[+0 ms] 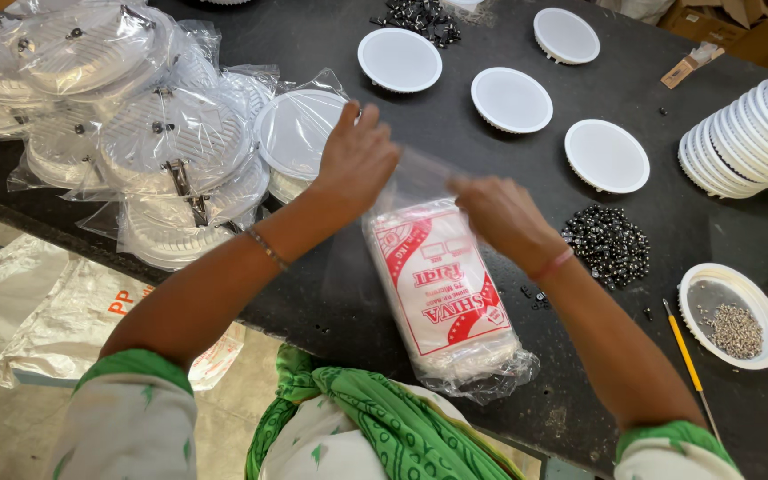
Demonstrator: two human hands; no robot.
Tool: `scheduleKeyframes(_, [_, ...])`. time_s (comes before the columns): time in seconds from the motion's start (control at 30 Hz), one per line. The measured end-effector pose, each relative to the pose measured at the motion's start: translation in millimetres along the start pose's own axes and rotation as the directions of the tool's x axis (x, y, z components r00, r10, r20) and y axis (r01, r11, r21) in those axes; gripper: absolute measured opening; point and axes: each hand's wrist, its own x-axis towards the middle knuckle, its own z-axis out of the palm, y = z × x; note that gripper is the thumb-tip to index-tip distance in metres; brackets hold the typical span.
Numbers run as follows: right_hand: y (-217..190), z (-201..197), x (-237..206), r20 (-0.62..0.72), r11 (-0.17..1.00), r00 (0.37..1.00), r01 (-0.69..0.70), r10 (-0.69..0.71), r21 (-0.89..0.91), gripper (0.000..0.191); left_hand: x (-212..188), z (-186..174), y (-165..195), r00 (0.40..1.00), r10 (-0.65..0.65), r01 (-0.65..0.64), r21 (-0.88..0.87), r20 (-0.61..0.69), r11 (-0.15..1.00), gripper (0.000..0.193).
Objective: The person sits at a work table and packs round white plastic fixture covers into clear plastic bags, attaching black plastic clips to hold the bag closed. They place finished bagged covers on a growing stack and repeat the packing cycle with additional covers.
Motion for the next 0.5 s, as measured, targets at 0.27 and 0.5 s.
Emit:
scheduleKeyframes(0.27, [19.4,18.7,1.4,-0.416,0.992,0.905,-0.119,0.09,-0.045,0.065,2.5,-1.9,35.4,0.966,-0.139,0.064,-0.318,-0.219,0.946,0.047])
scheduleKeyframes(0.5, [25.7,131.3,37.9,-0.589,0.937,0.808,0.209,-0.004,0.281,0.06,-52.3,6.3,129.6,0.984,-0.103,-0.022,-0.668,-0.147,0.744,0.051])
